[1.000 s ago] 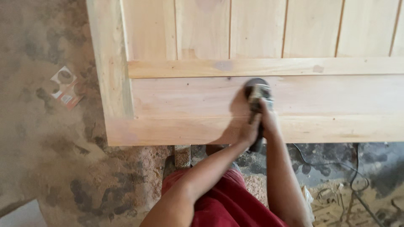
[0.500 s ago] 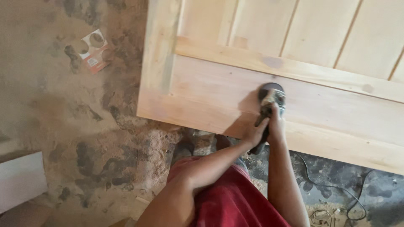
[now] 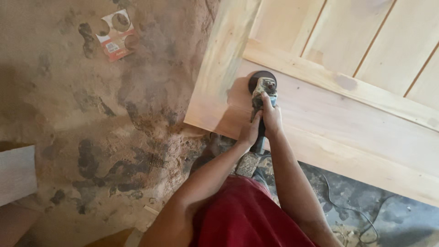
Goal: The person sands the surface of a wooden door using a power orbital sander, moving the tool along the panels and frame of the door.
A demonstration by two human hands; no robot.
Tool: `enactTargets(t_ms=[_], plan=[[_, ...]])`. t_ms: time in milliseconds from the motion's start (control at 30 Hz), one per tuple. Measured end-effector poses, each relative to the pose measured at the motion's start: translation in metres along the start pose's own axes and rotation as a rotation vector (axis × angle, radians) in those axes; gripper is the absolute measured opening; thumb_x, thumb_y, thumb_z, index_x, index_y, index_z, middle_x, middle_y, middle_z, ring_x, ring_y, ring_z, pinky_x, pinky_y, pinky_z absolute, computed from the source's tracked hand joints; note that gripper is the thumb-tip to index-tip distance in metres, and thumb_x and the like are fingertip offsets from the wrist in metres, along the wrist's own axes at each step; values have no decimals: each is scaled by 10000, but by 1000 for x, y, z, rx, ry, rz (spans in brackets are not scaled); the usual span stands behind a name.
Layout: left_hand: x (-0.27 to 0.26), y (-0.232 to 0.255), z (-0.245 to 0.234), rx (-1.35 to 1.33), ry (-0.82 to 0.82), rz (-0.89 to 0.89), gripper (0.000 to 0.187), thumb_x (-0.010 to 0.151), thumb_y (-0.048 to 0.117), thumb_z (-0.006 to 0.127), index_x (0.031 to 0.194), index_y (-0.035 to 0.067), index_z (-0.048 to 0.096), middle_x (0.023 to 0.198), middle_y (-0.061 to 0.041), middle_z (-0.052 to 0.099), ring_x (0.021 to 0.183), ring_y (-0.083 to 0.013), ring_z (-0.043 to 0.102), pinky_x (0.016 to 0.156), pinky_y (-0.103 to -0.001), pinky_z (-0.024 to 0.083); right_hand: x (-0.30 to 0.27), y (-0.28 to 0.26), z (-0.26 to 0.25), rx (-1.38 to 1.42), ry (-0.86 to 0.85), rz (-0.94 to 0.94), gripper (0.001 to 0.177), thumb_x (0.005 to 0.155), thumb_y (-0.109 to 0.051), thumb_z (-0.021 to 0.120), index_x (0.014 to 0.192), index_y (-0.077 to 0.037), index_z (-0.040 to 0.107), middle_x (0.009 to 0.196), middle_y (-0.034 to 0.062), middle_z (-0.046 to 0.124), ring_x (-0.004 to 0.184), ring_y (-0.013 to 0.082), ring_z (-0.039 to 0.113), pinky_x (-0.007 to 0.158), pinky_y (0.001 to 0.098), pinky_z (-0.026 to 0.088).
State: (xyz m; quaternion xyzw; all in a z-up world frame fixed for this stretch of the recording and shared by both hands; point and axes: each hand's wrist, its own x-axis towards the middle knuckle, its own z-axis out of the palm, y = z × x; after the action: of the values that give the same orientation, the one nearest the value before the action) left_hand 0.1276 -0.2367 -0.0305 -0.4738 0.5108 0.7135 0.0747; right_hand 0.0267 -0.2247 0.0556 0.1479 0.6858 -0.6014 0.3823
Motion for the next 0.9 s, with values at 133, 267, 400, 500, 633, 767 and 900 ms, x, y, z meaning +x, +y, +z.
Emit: enactTargets(t_ms=[133,267,400,500,633,767,900], plan=[[-7,11,-27,-49,6,-76,672,1010,591,494,1127,-29,728,950,-180,752,910,-238,715,780,-370,535,-6,-2,30,-16,3,-1,462,945,-455,658,1027,-4,719,781,50,658,623,126,603,546,307,508],[-7,9,-45,-94,-19,-21,677,1017,583,470,1195,-33,689,1009,-161,739,951,-212,697,815,-347,522,-15,-2,47,19,-8,58,443,927,-442,651,1013,-10,694,751,73,649,589,162,613,514,335,509],[-12,0,-55,-243,-47,8,636,1046,514,490,1211,-69,684,1048,-167,693,951,-226,645,815,-367,506,-16,15,52,-41,23,22,472,942,-436,660,1058,18,720,810,72,679,657,146,631,576,318,528],[-32,-5,-65,-79,-2,-58,561,1050,482,480,1255,-12,652,1110,-104,707,1061,-164,658,913,-319,490,-26,31,52,-83,53,88,483,928,-435,663,1061,26,718,841,79,723,700,144,680,617,308,566],[-43,-22,-60,-267,-15,106,522,1058,420,477,1243,-33,658,1145,-130,700,1056,-199,646,917,-356,500,-31,43,47,15,-24,-57,435,925,-399,675,1111,-7,707,921,32,718,780,102,664,674,274,556],[-33,-28,-52,-255,40,156,547,1063,434,437,1273,-26,643,1177,-136,696,1072,-193,644,941,-350,496,-27,41,36,-132,-27,2,441,958,-384,695,1034,49,727,852,72,684,717,141,611,619,311,510],[-41,-25,-32,-217,71,38,534,1052,438,430,1277,-3,628,1151,-150,697,1038,-202,652,915,-359,500,-28,40,12,-73,-36,-48,430,946,-396,702,1054,20,718,892,53,700,752,105,625,662,280,527]])
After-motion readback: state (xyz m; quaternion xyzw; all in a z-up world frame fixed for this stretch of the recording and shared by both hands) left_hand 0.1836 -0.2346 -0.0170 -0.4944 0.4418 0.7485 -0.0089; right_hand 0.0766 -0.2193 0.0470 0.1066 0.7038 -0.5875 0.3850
